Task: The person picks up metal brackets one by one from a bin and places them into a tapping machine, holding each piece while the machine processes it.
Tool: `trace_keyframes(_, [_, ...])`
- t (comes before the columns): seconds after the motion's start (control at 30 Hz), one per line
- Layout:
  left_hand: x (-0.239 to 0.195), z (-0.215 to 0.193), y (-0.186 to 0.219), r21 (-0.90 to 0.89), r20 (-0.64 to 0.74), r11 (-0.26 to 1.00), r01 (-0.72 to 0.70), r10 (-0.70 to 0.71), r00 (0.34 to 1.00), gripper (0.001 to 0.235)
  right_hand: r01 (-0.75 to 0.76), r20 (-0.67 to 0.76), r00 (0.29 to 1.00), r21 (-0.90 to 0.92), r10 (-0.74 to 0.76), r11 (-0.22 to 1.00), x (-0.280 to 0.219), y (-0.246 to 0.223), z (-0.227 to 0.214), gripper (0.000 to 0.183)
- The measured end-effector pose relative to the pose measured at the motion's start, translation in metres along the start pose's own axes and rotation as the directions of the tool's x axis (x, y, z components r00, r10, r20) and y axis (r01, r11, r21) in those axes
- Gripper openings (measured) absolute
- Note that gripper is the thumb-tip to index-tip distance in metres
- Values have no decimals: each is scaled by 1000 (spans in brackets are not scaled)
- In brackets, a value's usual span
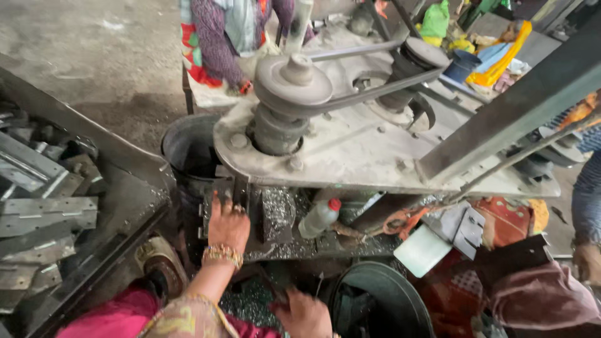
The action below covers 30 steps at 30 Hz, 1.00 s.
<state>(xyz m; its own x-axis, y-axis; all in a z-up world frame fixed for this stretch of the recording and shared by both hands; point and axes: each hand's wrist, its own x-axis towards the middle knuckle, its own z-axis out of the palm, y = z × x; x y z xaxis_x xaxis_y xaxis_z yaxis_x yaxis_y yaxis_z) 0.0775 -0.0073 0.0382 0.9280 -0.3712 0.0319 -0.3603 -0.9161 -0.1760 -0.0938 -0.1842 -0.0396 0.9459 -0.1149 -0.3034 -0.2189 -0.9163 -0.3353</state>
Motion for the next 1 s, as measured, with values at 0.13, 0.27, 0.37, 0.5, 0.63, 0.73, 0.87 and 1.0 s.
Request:
trace_keyframes(0.13, [18, 0, -6, -2, 7, 999, 47, -47, 999, 34, 70, -24, 997, -36, -71, 997, -2, -28, -45, 55])
trace_keyframes(0.27, [24, 4, -5, 43, -76, 998, 41, -37, 996, 34, -6, -108, 994, -71, -2, 997, -16, -4, 2, 63])
trace_keyframes(0.37, [22, 10, -4, 20, -53, 999, 44, -42, 998, 35, -79, -81, 994, -82, 72, 994, -10, 15, 32, 45])
trace_keyframes(0.5, [30, 11, -7, 45, -103, 997, 61, -56, 993, 38, -33, -97, 995, -31, 30, 999, 1, 7, 19, 48])
trace_keyframes(0.63, [29, 9, -4, 32, -23, 999, 43, -42, 999, 38, 2, -114, 993, -58, -8, 998, -3, -7, -11, 42])
trace_keyframes(0.73, [28, 9, -4, 35, 23, 998, 43, -43, 999, 37, 10, -68, 998, -60, -14, 998, 5, 15, 13, 46])
trace_keyframes(0.87, [27, 16, -6, -61, -91, 995, 80, -85, 992, 39, -103, 22, 995, 75, 101, 992, 22, 63, 93, 41])
trace_keyframes(1.0, [17, 21, -2, -67, -175, 995, 74, -85, 981, 36, 23, -3, 1000, 191, -23, 981, 19, 89, 117, 44])
